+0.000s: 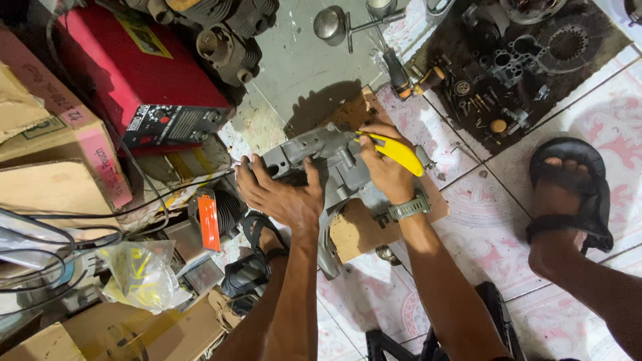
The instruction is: The person scrubs a large metal engine casing with a yellow-handled brush, focusing on crevices and surfaces. They rotate the casing to access different areas while scrubbing.
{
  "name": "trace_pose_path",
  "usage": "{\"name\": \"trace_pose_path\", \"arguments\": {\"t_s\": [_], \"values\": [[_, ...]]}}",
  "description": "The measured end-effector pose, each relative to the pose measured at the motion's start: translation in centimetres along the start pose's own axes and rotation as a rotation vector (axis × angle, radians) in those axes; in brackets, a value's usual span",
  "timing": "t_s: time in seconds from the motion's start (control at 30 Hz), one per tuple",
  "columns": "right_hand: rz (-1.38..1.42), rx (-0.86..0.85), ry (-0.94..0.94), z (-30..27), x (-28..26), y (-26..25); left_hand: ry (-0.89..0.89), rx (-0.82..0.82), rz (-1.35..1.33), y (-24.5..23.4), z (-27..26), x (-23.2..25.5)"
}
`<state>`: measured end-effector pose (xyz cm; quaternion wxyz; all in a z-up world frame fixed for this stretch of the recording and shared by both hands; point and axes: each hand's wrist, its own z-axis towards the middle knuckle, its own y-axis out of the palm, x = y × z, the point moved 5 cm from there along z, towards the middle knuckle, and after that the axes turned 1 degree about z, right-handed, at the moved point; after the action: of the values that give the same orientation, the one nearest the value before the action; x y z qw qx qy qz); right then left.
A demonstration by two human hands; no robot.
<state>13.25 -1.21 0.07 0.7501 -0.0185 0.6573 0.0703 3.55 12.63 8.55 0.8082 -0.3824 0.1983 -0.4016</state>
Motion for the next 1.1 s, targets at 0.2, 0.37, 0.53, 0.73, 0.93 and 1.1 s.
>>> {"name": "trace_pose_path", "arguments": {"t_s": [0.2,0.37,0.53,0.73,0.93,1.1], "values": [[0.038,0.009,-0.002,0.3,-0.7,0.3,-0.009,-0.010,-0.024,-0.1,0.0,0.0],[0.052,-0.021,0.032,-0.2,0.0,0.3,0.000,0.004,0.005,0.0,-0.2,-0.1],[0.081,-0.031,0.015,0.2,-0.5,0.3,-0.005,-0.008,0.004,0.0,0.0,-0.1],[0.112,-0.062,0.009,0.9,-0.9,0.3,-0.011,-0.011,0.002,0.0,0.1,-0.1],[0.147,-0.085,-0.002,1.1,-1.1,0.2,-0.001,0.010,0.001,-0.1,0.2,0.1],[0.138,-0.063,0.001,0.5,-0.4,0.0,0.005,0.004,0.019,0.0,-0.2,-0.2]]}}
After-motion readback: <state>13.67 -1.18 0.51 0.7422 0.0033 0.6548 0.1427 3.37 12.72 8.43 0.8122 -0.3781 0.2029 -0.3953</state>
